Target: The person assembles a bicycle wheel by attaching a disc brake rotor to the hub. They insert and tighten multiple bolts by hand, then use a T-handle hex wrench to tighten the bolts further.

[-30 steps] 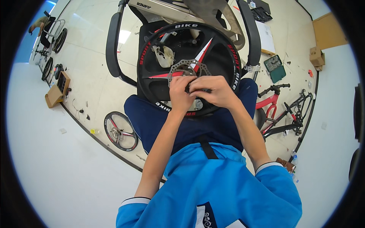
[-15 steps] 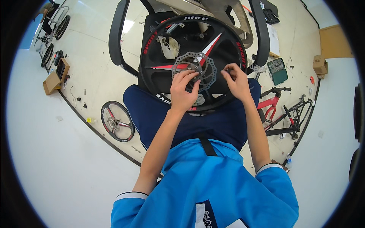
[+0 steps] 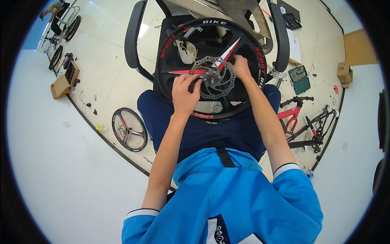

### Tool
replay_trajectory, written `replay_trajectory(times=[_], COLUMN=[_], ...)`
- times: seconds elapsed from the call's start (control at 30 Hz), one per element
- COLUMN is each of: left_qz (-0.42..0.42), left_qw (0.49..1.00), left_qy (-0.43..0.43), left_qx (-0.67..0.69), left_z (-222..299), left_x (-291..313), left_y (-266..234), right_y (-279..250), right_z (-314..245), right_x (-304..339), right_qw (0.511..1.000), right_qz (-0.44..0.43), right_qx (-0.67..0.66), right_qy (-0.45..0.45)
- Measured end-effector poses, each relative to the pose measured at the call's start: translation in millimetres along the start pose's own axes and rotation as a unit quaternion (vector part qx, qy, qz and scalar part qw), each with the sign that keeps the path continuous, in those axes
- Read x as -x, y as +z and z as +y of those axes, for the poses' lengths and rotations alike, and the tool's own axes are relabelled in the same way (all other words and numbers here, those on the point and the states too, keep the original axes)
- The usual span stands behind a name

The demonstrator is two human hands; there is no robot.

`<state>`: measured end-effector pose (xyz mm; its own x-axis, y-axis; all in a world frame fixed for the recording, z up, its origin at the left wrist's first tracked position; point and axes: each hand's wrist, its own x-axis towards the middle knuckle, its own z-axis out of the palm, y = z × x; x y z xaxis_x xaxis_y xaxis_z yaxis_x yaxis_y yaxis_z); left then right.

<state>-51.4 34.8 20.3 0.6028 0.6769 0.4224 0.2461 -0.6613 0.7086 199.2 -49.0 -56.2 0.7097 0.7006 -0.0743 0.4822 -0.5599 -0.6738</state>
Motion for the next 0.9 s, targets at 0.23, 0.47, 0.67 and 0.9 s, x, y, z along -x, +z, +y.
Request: replay_trajectory(times=[0.23,0.47,0.67,0.9], left_qz=[0.007,0.006,-0.043,-0.055], left_qw=[0.999,0.998,0.996,0.998], left_qy=[0.036,0.059,0.064,0.037], left_qx=[0.012,-0.012,-0.035,-0.022], left_z=[2.3,1.6,1.7,2.4], left_x=[-1.0,-10.4,-16.3,-15.5], left_y=[21.9,28.1,24.0,21.0], right_y=[-38.5,-42.1,-22.2,-12.4], right_z=[5.3,-51.2,-78.2,-73.5], right_x=[80.6,143.7,133.6,130.9], right_qw=[0.961,0.943,0.970,0.975], right_qz=[0.072,0.063,0.096,0.088], right_qx=[-0.260,-0.327,-0.188,-0.145], right_qy=[0.054,0.003,-0.121,-0.141])
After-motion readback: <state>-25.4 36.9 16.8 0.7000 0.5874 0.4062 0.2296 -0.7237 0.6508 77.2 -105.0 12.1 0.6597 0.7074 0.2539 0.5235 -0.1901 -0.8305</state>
